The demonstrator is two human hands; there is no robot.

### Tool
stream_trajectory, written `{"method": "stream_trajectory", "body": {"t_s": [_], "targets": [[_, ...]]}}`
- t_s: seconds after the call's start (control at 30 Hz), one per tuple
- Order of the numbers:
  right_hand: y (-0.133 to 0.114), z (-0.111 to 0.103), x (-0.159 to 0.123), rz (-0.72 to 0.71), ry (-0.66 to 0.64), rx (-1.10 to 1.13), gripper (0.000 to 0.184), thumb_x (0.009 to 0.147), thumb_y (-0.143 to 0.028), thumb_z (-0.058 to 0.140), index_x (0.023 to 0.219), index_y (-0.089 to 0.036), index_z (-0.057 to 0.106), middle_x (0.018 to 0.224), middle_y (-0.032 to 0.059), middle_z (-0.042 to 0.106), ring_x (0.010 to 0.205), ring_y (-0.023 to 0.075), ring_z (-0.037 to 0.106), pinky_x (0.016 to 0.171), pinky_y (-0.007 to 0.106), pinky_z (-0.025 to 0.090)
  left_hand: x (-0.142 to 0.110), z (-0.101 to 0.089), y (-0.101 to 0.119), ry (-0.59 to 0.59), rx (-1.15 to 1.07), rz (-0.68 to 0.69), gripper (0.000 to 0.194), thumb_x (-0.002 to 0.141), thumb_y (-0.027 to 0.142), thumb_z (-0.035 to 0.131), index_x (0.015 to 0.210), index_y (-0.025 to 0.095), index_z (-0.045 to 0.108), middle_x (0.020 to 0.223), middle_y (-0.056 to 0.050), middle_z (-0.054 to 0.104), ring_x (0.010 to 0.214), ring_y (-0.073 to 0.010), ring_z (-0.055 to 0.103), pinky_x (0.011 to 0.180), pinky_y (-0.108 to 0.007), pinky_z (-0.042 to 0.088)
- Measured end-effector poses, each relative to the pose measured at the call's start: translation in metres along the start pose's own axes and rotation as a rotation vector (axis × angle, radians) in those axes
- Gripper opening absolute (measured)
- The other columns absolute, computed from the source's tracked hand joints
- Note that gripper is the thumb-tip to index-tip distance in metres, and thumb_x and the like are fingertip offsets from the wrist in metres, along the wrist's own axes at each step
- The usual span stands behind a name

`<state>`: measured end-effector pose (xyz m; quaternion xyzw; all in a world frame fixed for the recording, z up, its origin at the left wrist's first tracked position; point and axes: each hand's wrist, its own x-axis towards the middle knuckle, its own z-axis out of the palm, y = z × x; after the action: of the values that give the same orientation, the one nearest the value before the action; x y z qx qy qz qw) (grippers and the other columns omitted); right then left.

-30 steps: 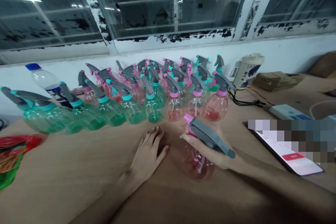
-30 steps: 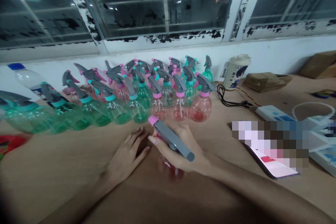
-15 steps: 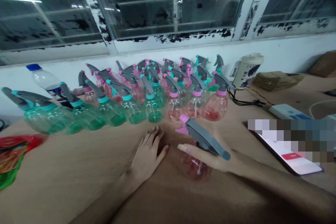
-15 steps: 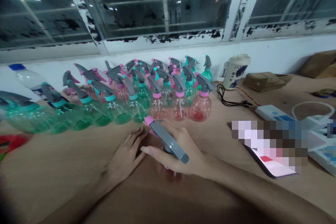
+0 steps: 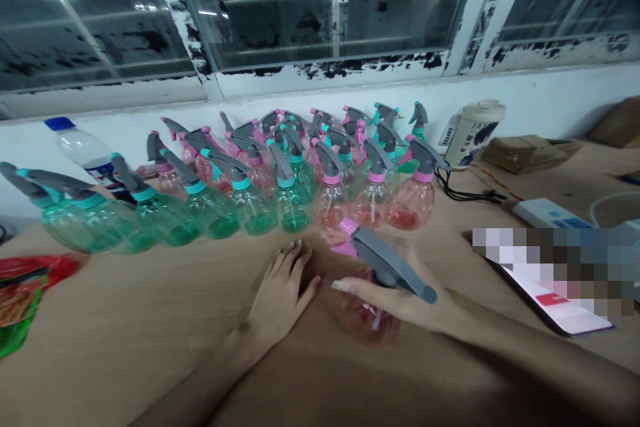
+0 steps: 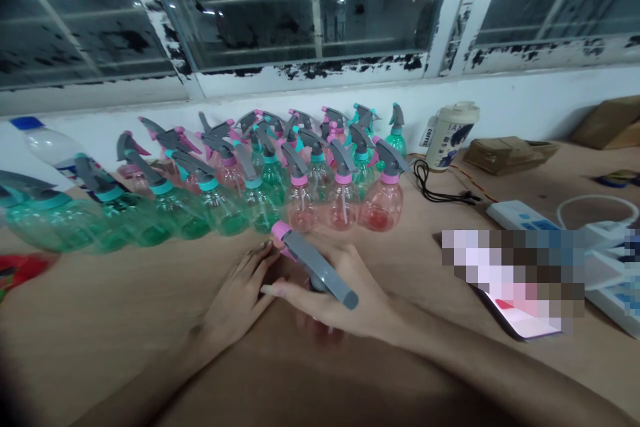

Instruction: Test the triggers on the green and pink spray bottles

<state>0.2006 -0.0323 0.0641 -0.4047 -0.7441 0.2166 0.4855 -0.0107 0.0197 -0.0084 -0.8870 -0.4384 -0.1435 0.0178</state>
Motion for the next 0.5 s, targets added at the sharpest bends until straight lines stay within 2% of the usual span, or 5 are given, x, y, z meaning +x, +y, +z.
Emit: {"method": "stream_trajectory", "body": {"t_s": [0.13, 0.3, 0.4, 0.5], "targets": [[-0.002, -0.003, 0.001, -0.006, 0.009, -0.005, 0.015, 0.080, -0.036, 0.061, 0.085, -0.022, 0.063, 0.075, 0.0001, 0.065, 0.070, 0.0156, 0.062, 0.066, 0.031, 0.050, -0.001, 0.002, 0.000, 0.021, -0.005, 0.000, 0.042, 0.093, 0.037, 0.041, 0.126, 0.012, 0.047, 0.134, -0.015, 0.049, 0.128, -0.0292, 0.040, 0.106, -0.049, 0.031], [-0.005, -0.006, 0.002, -0.002, 0.014, -0.029, 0.016, 0.082, -0.031, 0.058, 0.070, -0.022, 0.057, 0.065, -0.0021, 0.060, 0.064, 0.0139, 0.060, 0.062, 0.029, 0.048, -0.002, 0.003, -0.002, 0.042, -0.003, 0.011, 0.041, 0.093, 0.038, 0.041, 0.125, 0.014, 0.048, 0.136, -0.015, 0.047, 0.127, -0.0295, 0.041, 0.104, -0.050, 0.034], [-0.007, -0.010, 0.002, -0.004, -0.021, -0.016, 0.011, 0.079, -0.033, 0.063, 0.081, -0.022, 0.062, 0.077, -0.0002, 0.065, 0.071, 0.0152, 0.063, 0.067, 0.030, 0.050, -0.001, 0.002, -0.003, 0.032, -0.010, 0.023, 0.041, 0.094, 0.037, 0.040, 0.126, 0.013, 0.048, 0.134, -0.015, 0.048, 0.127, -0.0293, 0.040, 0.105, -0.050, 0.034], [-0.007, -0.016, -0.006, 0.081, -0.080, 0.026, 0.038, 0.070, -0.037, 0.071, 0.105, -0.024, 0.061, 0.085, -0.0006, 0.068, 0.062, 0.0141, 0.064, 0.058, 0.027, 0.052, 0.001, 0.001, -0.003, 0.043, -0.006, 0.016, 0.040, 0.093, 0.037, 0.041, 0.124, 0.014, 0.049, 0.134, -0.014, 0.049, 0.127, -0.0283, 0.041, 0.104, -0.048, 0.035]]}}
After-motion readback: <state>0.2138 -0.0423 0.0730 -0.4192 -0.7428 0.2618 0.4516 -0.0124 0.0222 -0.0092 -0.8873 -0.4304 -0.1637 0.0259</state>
